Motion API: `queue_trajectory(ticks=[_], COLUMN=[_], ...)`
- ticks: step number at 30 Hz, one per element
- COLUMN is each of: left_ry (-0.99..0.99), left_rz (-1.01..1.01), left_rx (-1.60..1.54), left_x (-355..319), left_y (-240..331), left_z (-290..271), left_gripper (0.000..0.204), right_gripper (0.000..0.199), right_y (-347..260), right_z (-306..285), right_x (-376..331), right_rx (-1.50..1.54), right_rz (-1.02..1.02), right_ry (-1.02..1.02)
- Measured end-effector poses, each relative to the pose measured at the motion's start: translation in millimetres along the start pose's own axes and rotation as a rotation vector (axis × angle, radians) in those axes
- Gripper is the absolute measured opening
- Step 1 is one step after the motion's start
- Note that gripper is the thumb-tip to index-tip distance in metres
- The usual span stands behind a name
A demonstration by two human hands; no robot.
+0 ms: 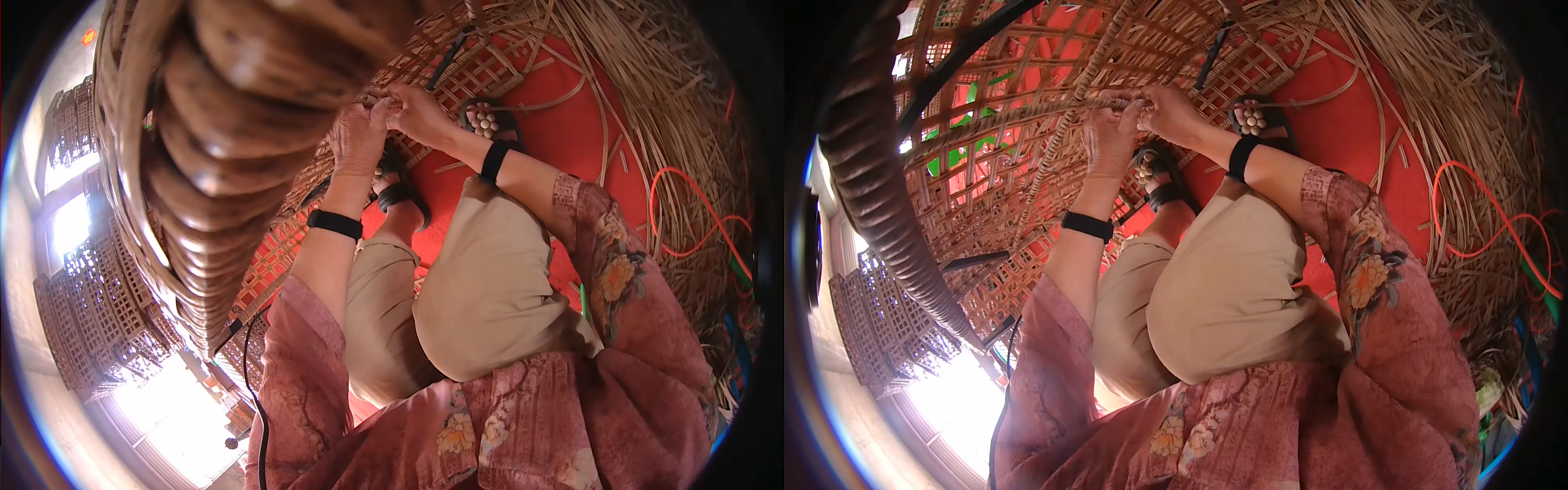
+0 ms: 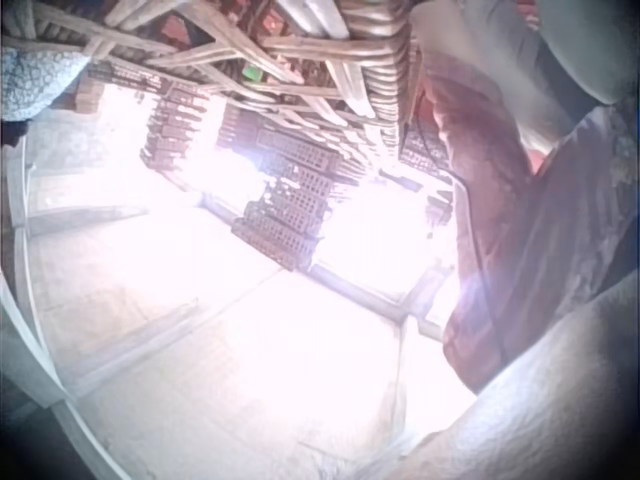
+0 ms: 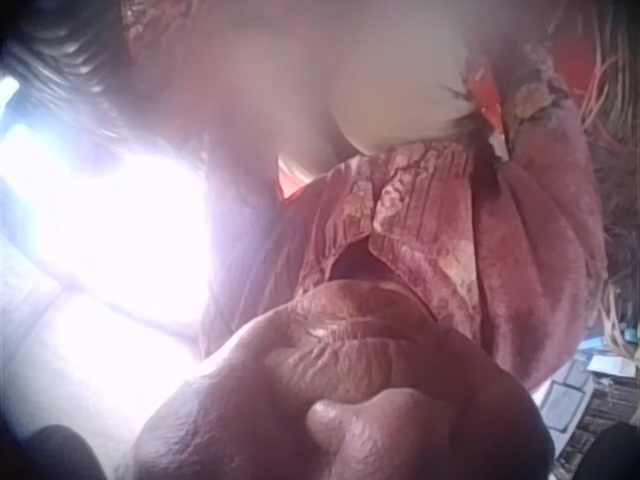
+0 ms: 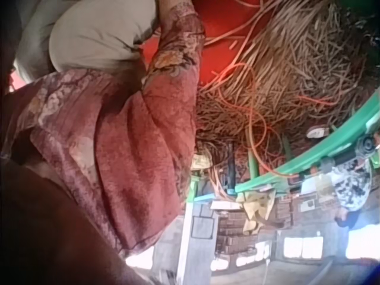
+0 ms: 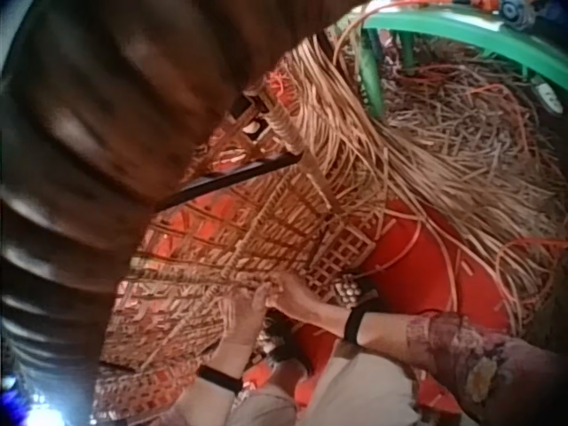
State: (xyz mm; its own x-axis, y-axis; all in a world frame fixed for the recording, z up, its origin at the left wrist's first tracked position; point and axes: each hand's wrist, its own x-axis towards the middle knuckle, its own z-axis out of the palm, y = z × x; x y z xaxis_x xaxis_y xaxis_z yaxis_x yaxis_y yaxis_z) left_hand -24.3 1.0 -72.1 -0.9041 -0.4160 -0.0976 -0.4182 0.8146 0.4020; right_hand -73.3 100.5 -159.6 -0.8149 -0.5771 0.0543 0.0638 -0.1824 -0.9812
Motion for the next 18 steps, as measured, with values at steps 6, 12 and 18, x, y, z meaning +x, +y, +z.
queue_trajectory(ticks=[6,12,18], left_ry=[0.133,0.082,0.032], left_rz=[0.21,-0.058,0.031], left_rx=[0.107,-0.127,-0.239], left_x=[1,3,14], left_y=[1,22,-8], left_z=[-1,-4,-1], left_gripper=[0.03,0.03,0.027], right_gripper=[0.032,0.019,0.025], right_y=[-13,0,-14], right_z=[1,5,-47], right_x=[-20,-20,-24], right_rx=[-0.185,0.41,0.145], right_rz=[0.196,0.305,0.162], right_ry=[0.153,-0.023,-0.095])
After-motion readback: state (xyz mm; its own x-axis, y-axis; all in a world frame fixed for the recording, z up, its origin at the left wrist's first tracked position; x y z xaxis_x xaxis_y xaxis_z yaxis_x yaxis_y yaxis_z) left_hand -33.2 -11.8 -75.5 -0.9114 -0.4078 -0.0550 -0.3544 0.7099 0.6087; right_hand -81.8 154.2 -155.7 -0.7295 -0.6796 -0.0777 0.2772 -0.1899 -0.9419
